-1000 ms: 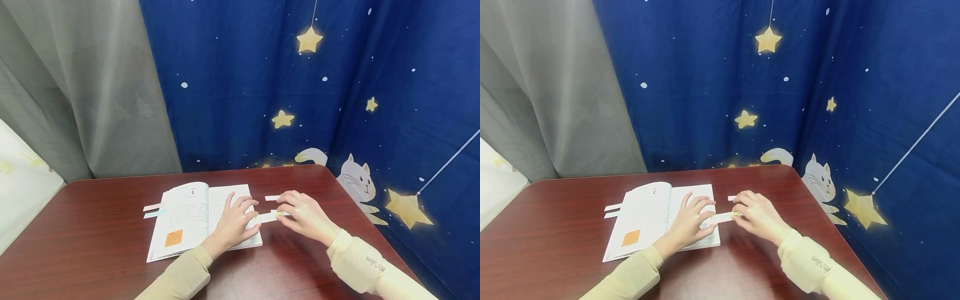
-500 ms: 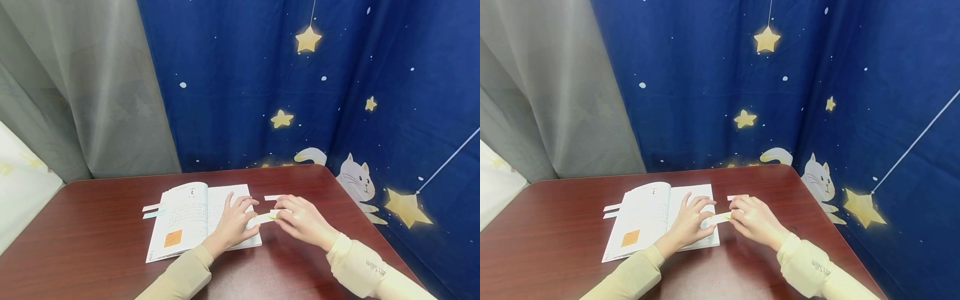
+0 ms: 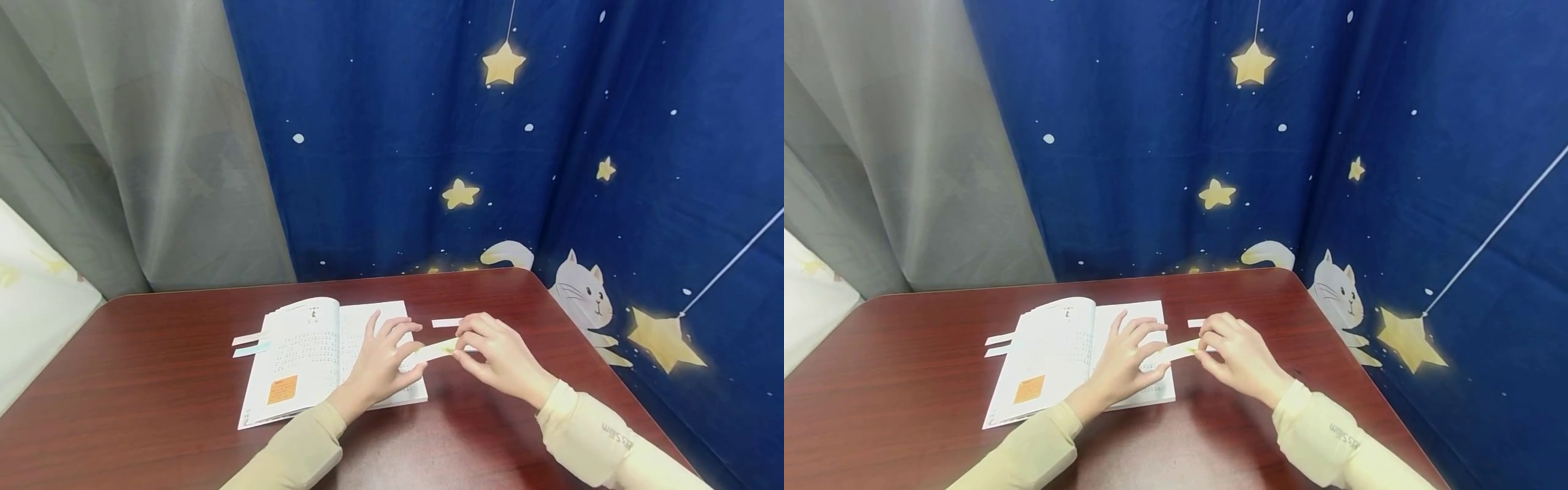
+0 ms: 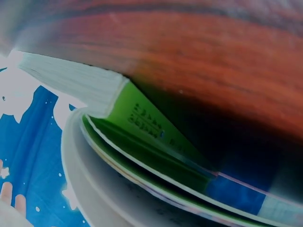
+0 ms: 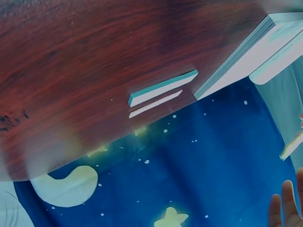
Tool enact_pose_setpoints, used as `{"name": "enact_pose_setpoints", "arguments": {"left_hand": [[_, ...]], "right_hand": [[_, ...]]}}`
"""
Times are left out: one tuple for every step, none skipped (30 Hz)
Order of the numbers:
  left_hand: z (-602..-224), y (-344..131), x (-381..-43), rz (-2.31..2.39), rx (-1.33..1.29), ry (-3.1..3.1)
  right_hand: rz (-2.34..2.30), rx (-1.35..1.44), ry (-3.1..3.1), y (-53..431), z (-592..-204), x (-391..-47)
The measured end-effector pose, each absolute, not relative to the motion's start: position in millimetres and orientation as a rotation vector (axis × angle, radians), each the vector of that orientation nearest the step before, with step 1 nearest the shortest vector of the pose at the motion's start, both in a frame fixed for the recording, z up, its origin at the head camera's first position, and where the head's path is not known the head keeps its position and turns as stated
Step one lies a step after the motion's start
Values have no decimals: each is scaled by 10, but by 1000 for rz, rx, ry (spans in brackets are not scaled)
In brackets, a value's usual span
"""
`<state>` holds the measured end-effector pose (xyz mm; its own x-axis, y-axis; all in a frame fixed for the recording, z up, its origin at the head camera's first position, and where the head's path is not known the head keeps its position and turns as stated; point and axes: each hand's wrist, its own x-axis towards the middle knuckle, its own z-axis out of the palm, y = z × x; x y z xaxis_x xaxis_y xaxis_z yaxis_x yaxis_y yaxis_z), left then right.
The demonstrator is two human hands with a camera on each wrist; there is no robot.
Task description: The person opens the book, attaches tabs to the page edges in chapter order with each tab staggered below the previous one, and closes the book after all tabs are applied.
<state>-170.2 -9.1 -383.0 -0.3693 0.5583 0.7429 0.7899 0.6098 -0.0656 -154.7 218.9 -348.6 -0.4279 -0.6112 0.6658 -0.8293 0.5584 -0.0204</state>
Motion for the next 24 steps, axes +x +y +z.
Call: {"name": "enact_pose_setpoints", "arguments": {"left_hand": [[-3820, -95, -1700, -401, -1063, -2052], [-3811, -98, -1697, -407, -1068, -2027], [-3802, -102, -1695, -416, -1076, -2006], [-3793, -105, -1692, -423, -1086, -1990], [-3784, -109, -1688, -431, -1096, -1975], [-3777, -112, -1685, -436, -1105, -1963], [-3772, -114, -1683, -440, -1114, -1951], [-3767, -115, -1681, -447, -1121, -1943], [-3764, -117, -1680, -458, -1127, -1937], [-3761, -119, -1678, -466, -1131, -1932], [-3761, -120, -1678, -474, -1133, -1929], [-3762, -122, -1678, -485, -1135, -1928], [-3762, -123, -1679, -498, -1137, -1928], [-3763, -125, -1679, -511, -1137, -1932], [-3767, -128, -1680, -523, -1137, -1937], [-3770, -129, -1681, -534, -1138, -1942], [-3774, -131, -1681, -544, -1139, -1948], [-3777, -131, -1682, -555, -1139, -1953], [-3778, -131, -1685, -561, -1139, -1957], [-3782, -132, -1687, -566, -1139, -1960], [-3786, -132, -1689, -569, -1140, -1961], [-3789, -131, -1690, -571, -1141, -1961], [-3792, -130, -1692, -571, -1141, -1961], [-3794, -129, -1694, -570, -1140, -1960]], "right_hand": [[481, 1132, -2206, 2196, -3490, -1544], [492, 1117, -2225, 2202, -3493, -1543], [503, 1104, -2241, 2207, -3498, -1540], [514, 1096, -2251, 2212, -3504, -1538], [526, 1090, -2258, 2215, -3507, -1535], [536, 1085, -2264, 2218, -3511, -1532], [547, 1082, -2270, 2220, -3513, -1529], [555, 1078, -2276, 2221, -3512, -1525], [562, 1075, -2278, 2222, -3511, -1523], [569, 1075, -2279, 2223, -3510, -1521], [573, 1074, -2279, 2222, -3505, -1518], [575, 1078, -2276, 2222, -3504, -1518], [576, 1080, -2273, 2221, -3500, -1516], [575, 1082, -2267, 2219, -3495, -1517], [576, 1086, -2260, 2217, -3492, -1517], [579, 1090, -2253, 2214, -3488, -1517], [583, 1095, -2246, 2210, -3483, -1517], [586, 1098, -2234, 2205, -3479, -1518], [589, 1100, -2227, 2199, -3473, -1516], [592, 1105, -2214, 2193, -3466, -1516], [594, 1110, -2201, 2185, -3459, -1514], [593, 1119, -2184, 2175, -3450, -1512], [588, 1129, -2163, 2165, -3443, -1510], [582, 1138, -2142, 2155, -3434, -1507]]}}
